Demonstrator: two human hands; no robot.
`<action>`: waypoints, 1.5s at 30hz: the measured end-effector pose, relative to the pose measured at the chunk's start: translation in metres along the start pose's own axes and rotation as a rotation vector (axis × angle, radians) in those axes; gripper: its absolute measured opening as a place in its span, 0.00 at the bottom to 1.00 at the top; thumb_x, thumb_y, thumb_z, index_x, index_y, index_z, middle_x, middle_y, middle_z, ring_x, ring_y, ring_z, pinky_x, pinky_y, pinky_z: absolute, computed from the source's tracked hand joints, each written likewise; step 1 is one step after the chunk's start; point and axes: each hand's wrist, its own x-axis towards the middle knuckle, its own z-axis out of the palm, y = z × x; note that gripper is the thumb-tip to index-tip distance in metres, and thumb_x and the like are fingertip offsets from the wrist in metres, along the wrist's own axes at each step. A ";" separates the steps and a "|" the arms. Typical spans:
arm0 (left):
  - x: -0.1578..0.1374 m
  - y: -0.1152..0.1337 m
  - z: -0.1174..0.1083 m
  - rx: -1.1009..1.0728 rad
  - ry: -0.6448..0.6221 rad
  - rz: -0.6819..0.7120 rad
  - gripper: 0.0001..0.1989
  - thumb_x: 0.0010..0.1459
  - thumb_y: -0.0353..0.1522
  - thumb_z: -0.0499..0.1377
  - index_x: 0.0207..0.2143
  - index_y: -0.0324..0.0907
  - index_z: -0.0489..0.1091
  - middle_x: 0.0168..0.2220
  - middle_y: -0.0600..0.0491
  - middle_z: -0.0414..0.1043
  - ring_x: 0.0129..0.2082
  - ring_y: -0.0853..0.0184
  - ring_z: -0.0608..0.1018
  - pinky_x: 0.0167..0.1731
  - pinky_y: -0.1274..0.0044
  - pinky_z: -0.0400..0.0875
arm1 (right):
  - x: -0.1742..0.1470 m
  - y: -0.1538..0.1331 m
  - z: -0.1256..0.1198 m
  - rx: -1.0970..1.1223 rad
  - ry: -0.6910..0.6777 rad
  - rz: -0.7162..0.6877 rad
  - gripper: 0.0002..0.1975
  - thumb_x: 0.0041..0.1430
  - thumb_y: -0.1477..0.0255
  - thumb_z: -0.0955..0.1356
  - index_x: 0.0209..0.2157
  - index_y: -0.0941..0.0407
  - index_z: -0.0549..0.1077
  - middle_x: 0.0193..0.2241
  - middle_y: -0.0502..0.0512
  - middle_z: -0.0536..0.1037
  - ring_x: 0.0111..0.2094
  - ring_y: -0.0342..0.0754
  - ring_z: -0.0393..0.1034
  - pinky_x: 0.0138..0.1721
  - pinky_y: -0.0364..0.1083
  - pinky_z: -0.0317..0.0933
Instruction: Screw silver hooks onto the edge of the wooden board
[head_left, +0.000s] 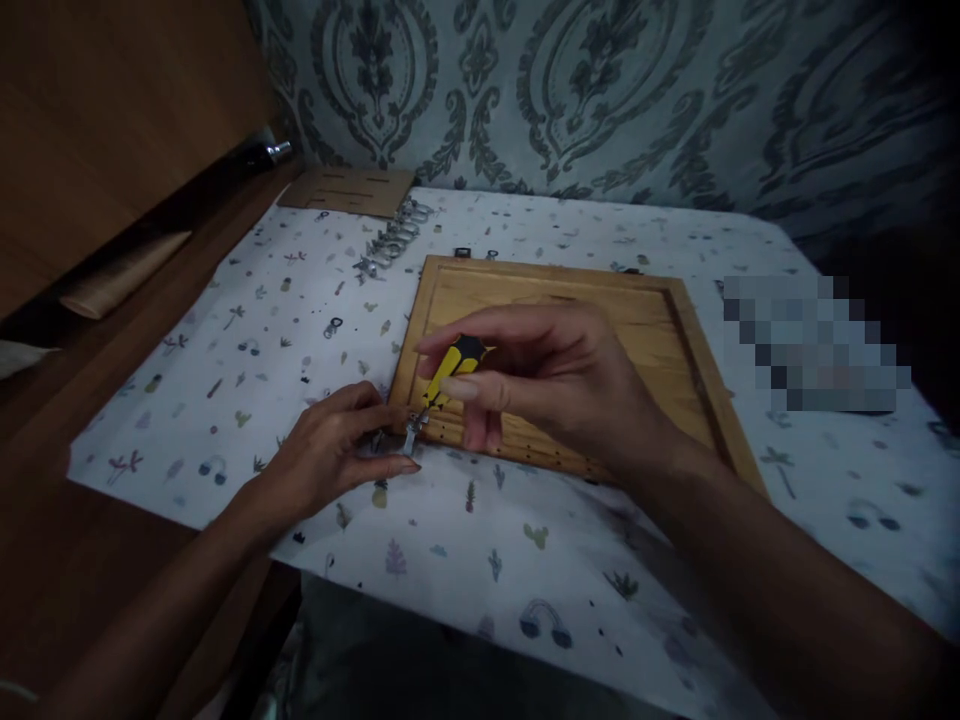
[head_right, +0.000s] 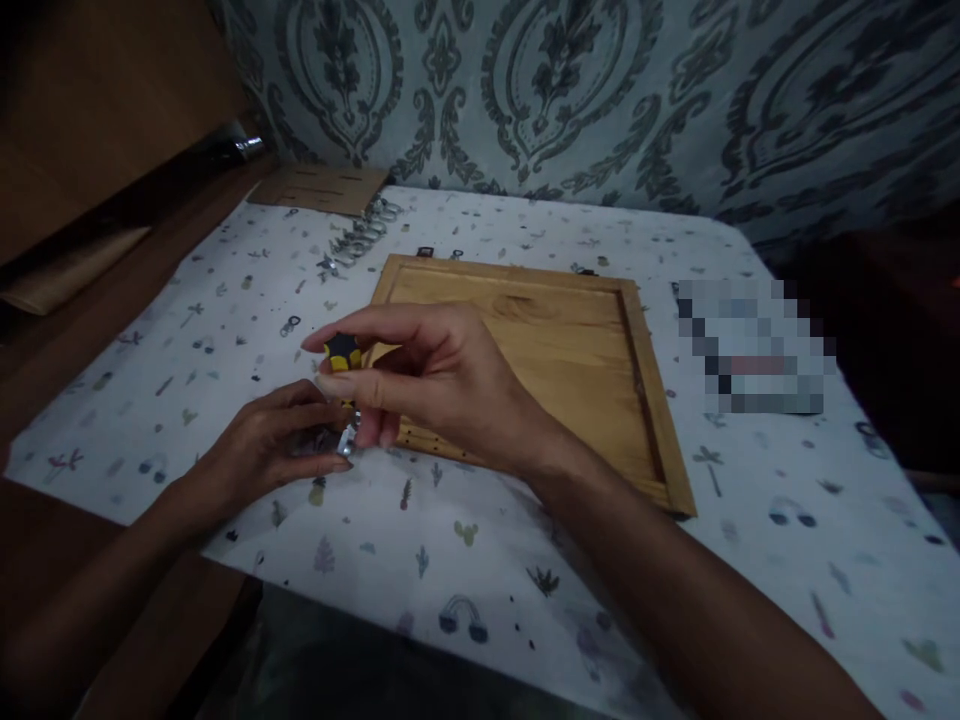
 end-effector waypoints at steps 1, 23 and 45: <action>0.000 -0.001 0.001 -0.001 0.010 0.005 0.21 0.62 0.46 0.63 0.49 0.42 0.76 0.40 0.49 0.71 0.36 0.64 0.77 0.36 0.72 0.74 | 0.000 0.002 0.002 -0.011 0.046 -0.025 0.06 0.55 0.74 0.75 0.36 0.55 0.80 0.34 0.50 0.81 0.19 0.39 0.74 0.17 0.39 0.70; -0.001 -0.002 0.002 0.020 0.034 0.038 0.23 0.61 0.49 0.62 0.49 0.41 0.75 0.38 0.51 0.70 0.33 0.67 0.75 0.32 0.76 0.71 | 0.002 0.010 0.009 -0.234 0.400 -0.212 0.09 0.58 0.66 0.75 0.32 0.54 0.73 0.30 0.47 0.75 0.21 0.36 0.68 0.19 0.37 0.67; 0.000 -0.001 0.001 0.034 0.039 0.055 0.22 0.62 0.48 0.61 0.48 0.41 0.75 0.38 0.51 0.71 0.32 0.68 0.75 0.32 0.76 0.72 | 0.001 0.009 0.015 -0.245 0.305 -0.212 0.08 0.55 0.69 0.77 0.31 0.55 0.76 0.27 0.47 0.75 0.22 0.38 0.70 0.20 0.38 0.67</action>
